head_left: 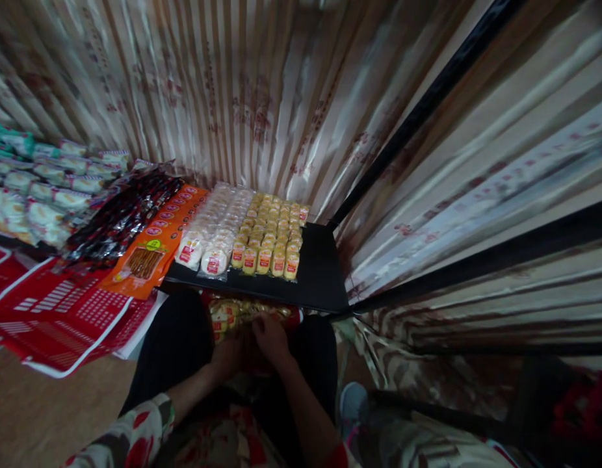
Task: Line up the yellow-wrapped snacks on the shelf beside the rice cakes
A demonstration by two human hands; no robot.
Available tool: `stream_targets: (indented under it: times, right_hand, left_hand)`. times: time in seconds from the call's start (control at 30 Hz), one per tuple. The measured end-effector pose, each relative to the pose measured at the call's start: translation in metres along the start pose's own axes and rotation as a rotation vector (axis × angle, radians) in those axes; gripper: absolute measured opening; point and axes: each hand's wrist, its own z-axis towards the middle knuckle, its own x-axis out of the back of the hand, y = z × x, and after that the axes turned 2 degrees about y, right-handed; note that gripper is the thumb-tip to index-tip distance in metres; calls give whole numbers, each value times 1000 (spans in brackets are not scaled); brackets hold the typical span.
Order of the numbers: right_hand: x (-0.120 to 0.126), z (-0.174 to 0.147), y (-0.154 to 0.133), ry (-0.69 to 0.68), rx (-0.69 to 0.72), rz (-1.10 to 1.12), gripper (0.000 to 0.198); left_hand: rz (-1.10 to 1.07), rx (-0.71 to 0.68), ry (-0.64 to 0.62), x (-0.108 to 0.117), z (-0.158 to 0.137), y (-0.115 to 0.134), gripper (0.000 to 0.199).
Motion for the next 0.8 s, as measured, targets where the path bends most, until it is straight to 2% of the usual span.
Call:
stream_targets:
  times: [0.1,0.2,0.4,0.57,0.8]
  right_hand:
    - [-22,-7,12,-227,-41,-103,25]
    - [-41,-9,25,-297,-59,-96,30]
    - [-47,-3,31,-283,-60,-7,29]
    - [-42,-6,30,-200,-105,28,30]
    - [-32,-8,24,-131,-46,501,37]
  left_hand:
    - [-86,24,-28,-6,0,-8,45]
    - [-143,35,-14,-13,0,-16,50]
    - [-283,-30,91,-26,1,-22,55]
    - [-346,-99,175,-18,-2,-18,48]
    - [-431,-114,311,7,-11,-8,47]
